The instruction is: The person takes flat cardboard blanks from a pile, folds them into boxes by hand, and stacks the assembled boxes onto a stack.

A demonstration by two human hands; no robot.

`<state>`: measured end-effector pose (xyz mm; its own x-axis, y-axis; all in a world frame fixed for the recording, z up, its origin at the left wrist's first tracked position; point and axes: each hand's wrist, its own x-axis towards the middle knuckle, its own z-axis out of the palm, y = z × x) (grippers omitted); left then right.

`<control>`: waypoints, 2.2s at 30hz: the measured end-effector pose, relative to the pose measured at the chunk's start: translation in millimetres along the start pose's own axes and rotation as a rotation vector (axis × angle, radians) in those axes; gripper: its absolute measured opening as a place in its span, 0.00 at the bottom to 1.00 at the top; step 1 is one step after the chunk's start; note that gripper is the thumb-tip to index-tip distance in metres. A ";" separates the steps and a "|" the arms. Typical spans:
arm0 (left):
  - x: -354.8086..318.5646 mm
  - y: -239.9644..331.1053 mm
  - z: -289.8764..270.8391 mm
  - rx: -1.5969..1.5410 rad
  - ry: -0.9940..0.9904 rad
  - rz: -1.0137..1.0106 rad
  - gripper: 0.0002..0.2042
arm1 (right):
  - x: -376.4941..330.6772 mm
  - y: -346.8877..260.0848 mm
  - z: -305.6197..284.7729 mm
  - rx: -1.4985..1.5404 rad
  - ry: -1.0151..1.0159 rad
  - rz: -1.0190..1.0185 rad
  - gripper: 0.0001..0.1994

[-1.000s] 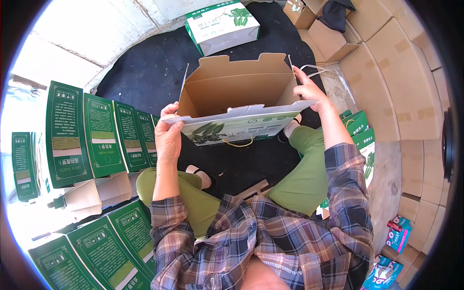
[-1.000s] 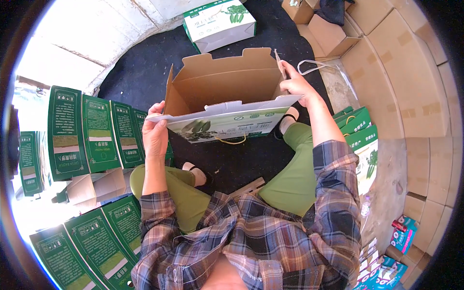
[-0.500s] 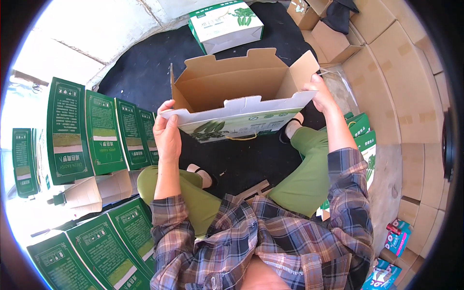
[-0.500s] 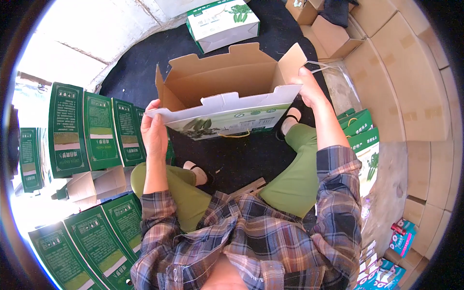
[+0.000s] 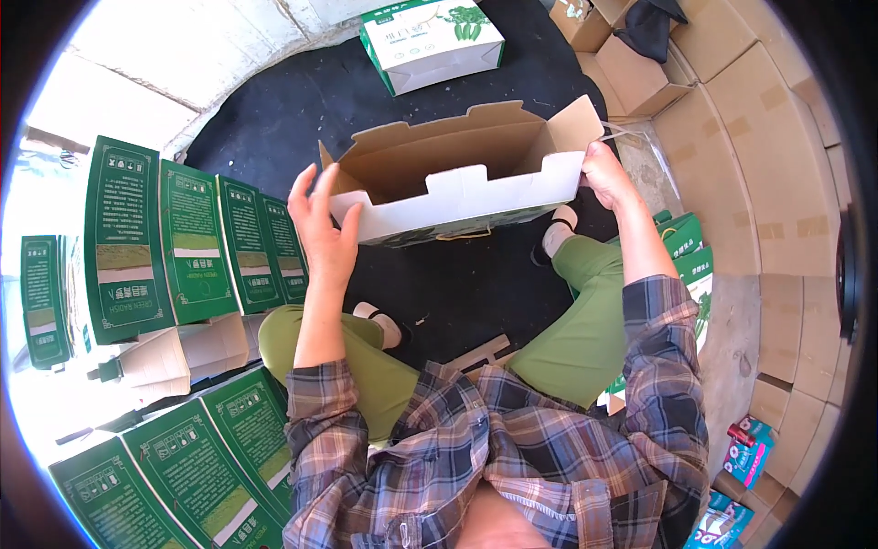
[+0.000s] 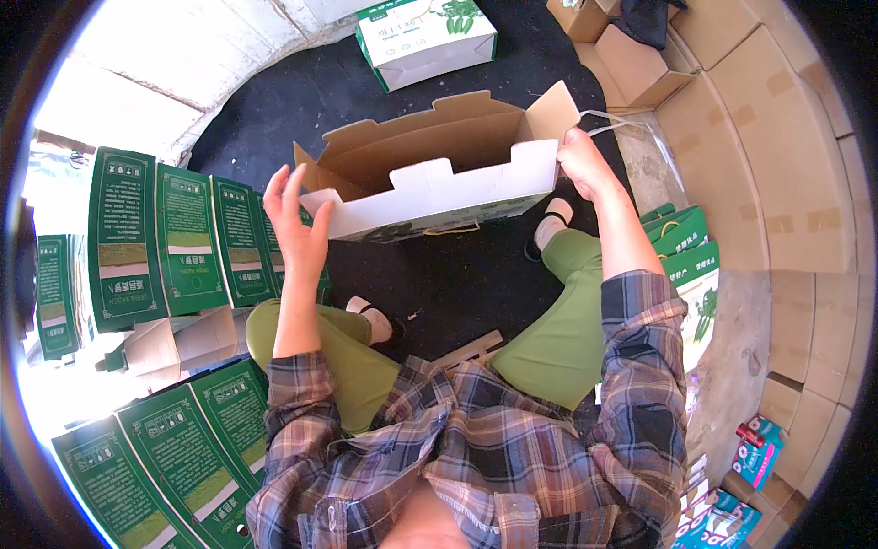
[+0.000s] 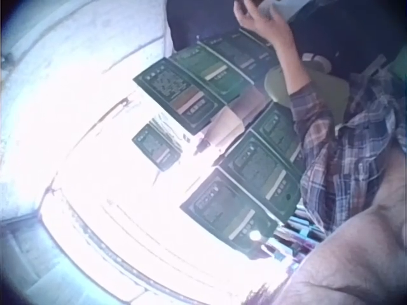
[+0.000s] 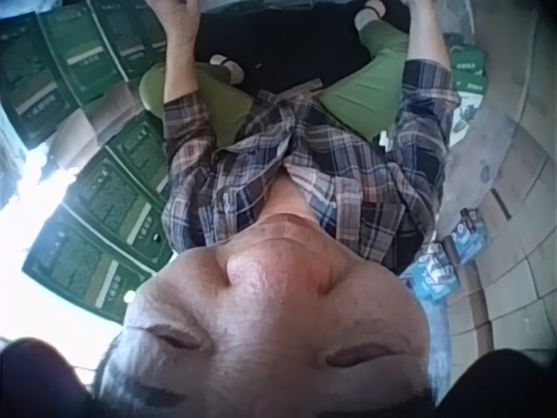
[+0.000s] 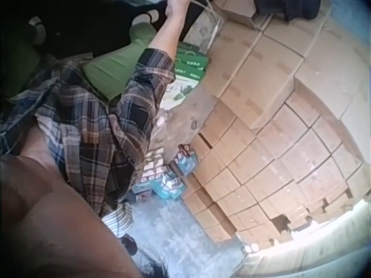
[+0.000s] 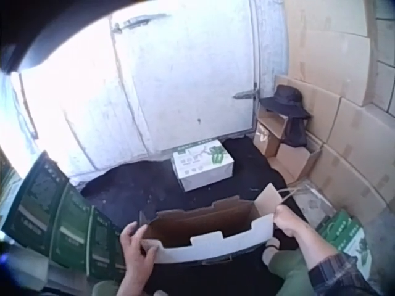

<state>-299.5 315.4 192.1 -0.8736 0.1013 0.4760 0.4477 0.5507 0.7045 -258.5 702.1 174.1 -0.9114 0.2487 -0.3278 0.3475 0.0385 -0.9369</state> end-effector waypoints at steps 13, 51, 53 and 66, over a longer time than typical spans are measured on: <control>9.7 -21.8 19.2 0.980 -0.295 0.128 0.30 | 12.0 11.5 -15.3 0.069 0.021 0.074 0.19; -5.8 -34.9 25.9 0.341 -0.351 -0.045 0.25 | 14.8 -7.4 47.6 -1.067 0.112 -0.314 0.43; -6.0 -32.8 27.8 0.415 -0.414 0.061 0.25 | 13.3 -5.9 46.6 -1.027 0.142 -0.325 0.42; 13.5 -64.2 41.8 0.185 -0.147 -0.110 0.33 | 7.5 -2.5 42.1 -1.053 0.078 -0.371 0.26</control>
<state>-348.0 316.0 131.3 -0.9394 0.1446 0.3110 0.3181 0.7061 0.6327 -275.4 663.1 168.9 -0.9939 0.1105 -0.0065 0.1041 0.9136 -0.3930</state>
